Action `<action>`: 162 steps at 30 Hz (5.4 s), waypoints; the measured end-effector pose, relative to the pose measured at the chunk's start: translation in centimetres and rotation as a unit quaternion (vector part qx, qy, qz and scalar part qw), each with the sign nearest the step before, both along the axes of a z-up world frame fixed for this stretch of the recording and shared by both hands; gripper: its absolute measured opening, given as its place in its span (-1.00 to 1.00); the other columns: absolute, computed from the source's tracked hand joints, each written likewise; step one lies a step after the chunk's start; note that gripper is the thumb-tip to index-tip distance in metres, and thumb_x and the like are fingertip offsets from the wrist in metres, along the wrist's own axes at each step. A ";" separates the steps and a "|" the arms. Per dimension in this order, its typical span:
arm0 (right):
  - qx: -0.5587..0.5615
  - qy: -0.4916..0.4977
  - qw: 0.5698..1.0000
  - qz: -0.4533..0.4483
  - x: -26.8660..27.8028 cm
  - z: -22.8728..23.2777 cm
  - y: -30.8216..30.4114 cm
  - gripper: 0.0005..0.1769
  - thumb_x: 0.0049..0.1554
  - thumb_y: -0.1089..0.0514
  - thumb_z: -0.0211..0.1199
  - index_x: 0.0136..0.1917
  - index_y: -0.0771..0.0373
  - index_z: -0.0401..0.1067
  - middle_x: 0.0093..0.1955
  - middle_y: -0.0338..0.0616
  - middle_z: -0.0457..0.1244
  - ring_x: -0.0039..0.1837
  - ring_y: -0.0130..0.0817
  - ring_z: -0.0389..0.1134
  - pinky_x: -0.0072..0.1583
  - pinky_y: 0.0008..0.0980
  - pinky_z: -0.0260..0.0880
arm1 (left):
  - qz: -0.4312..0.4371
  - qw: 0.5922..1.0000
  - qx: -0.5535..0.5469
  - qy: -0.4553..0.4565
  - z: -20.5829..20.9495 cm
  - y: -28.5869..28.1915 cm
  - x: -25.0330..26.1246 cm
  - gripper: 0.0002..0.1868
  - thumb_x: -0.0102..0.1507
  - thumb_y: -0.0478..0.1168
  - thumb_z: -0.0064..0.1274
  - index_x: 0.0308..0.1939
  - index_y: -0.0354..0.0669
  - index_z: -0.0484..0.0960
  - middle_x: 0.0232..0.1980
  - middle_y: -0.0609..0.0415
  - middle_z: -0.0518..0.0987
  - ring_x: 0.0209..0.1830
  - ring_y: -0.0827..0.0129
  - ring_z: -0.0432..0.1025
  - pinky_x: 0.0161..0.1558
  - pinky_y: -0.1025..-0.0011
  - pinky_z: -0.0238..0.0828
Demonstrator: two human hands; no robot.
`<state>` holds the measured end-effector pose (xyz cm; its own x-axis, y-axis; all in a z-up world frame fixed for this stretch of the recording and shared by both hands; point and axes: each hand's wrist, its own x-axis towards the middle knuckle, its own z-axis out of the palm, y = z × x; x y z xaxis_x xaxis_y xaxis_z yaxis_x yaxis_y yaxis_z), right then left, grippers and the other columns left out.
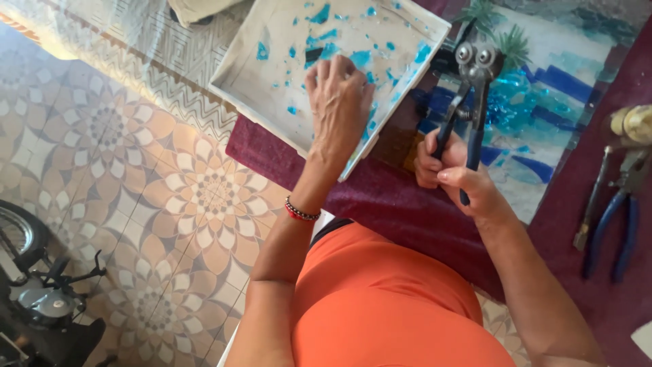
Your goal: Cutting blue glass pieces into smaller fragments using tile nippers for a mosaic
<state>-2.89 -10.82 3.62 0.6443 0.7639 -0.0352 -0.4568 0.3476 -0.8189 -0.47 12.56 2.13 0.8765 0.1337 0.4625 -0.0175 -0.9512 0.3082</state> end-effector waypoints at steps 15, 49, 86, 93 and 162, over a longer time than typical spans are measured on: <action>0.051 0.064 0.997 -0.014 0.8 -0.5 -0.3 -0.59 0.01 0.12 0.22 0.06 0.13 0.11 -0.19 -0.29 -0.09 -0.25 -0.49 -0.09 -0.22 -0.43 -0.13 | -0.103 0.990 0.094 -0.038 -2.5 0.7 9.6 -0.88 0.07 -0.26 0.24 -0.45 -0.27 0.67 -0.18 -0.07 0.42 -0.13 -0.06 0.32 -0.04 -0.02 0.22; 0.015 0.098 0.994 0.038 2.0 -2.3 2.0 -0.45 -0.03 0.25 0.24 0.18 0.41 0.12 -0.19 -0.28 -0.04 -0.26 -0.53 0.06 -0.21 -0.36 0.10 | -0.061 0.541 -0.839 -0.004 0.7 -0.3 -1.4 -0.60 0.14 -0.48 0.38 0.05 -0.44 0.69 -0.11 -0.27 0.72 -0.19 0.17 0.68 -0.05 0.30 0.72; -0.031 0.043 0.994 0.094 0.7 -4.2 1.2 -0.42 0.07 0.07 0.38 0.20 0.37 0.17 -0.21 -0.27 -0.01 -0.24 -0.51 0.04 -0.18 -0.30 0.13 | 0.005 0.626 -0.780 -0.020 2.9 -1.6 -3.0 -0.75 0.29 -0.24 0.25 -0.19 -0.47 0.71 -0.31 -0.22 0.70 -0.39 0.27 0.64 -0.30 0.42 0.70; -0.121 0.088 0.989 0.012 0.5 1.5 -0.5 -0.39 -0.05 0.07 0.21 0.25 0.21 0.12 -0.05 -0.25 -0.04 -0.09 -0.51 -0.02 -0.16 -0.47 -0.02 | -0.037 0.771 -0.635 0.020 1.9 -4.0 -2.0 -0.81 0.34 -0.14 0.10 -0.15 -0.16 0.71 -0.36 0.10 0.71 -0.38 0.49 0.64 -0.27 0.58 0.55; -0.093 -0.098 0.985 -0.103 -3.1 -1.2 5.0 -0.66 0.10 0.11 0.10 0.10 0.11 0.06 -0.18 -0.29 -0.08 -0.22 -0.48 -0.07 -0.14 -0.46 -0.02 | -0.046 0.988 -0.136 0.056 1.4 4.7 -8.2 -0.80 0.33 -0.18 0.26 -0.03 -0.15 0.67 0.08 -0.02 0.50 0.15 0.05 0.37 0.22 0.01 0.22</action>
